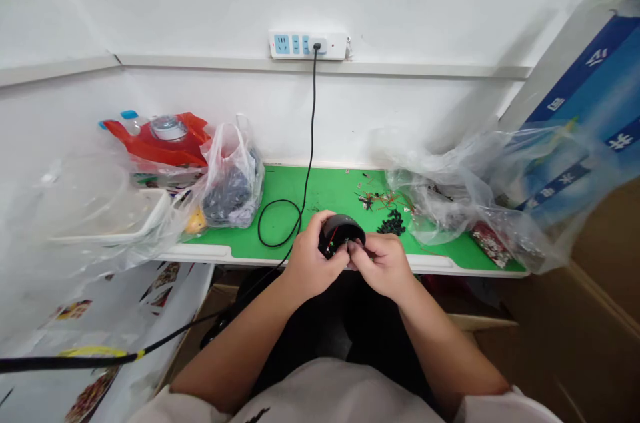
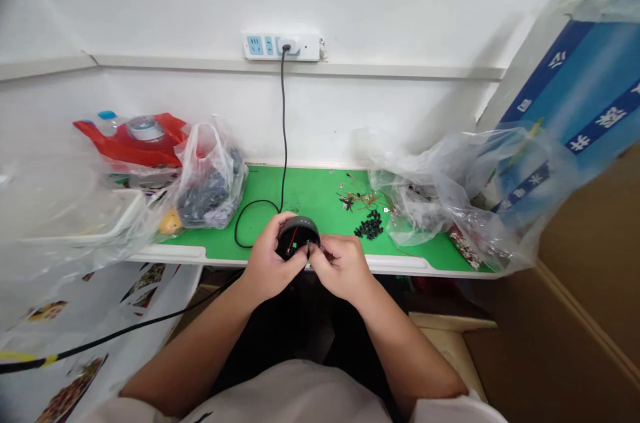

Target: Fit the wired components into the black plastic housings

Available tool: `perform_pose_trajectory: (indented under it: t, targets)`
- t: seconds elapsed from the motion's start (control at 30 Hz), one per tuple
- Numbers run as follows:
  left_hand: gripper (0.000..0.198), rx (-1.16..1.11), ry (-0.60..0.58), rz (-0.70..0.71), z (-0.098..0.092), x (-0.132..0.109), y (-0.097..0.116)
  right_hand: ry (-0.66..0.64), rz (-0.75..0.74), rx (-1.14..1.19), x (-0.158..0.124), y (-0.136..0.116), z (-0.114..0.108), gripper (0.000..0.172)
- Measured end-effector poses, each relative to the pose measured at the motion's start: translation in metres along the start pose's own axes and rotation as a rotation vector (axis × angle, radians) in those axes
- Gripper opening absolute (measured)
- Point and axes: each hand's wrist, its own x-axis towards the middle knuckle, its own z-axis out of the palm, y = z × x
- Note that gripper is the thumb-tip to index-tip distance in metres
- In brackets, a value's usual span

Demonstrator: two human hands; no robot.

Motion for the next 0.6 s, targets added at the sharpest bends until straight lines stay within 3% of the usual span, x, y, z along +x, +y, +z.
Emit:
perform_pose_trajectory:
  t: [0.37,0.5,0.6]
  targets:
    - [0.045,0.082,0.034,0.039,-0.005,-0.004,-0.004,0.001,-0.059,0.048,0.002,-0.003,0.006,0.028]
    - [0.045,-0.061,-0.013,-0.078,-0.014,-0.007,-0.014,-0.070,-0.056,0.031,0.007,-0.003,0.001,0.022]
    - [0.048,-0.105,-0.171,-0.236,-0.036,-0.024,-0.023,0.050,-0.066,0.038,0.007,-0.004,-0.026,0.016]
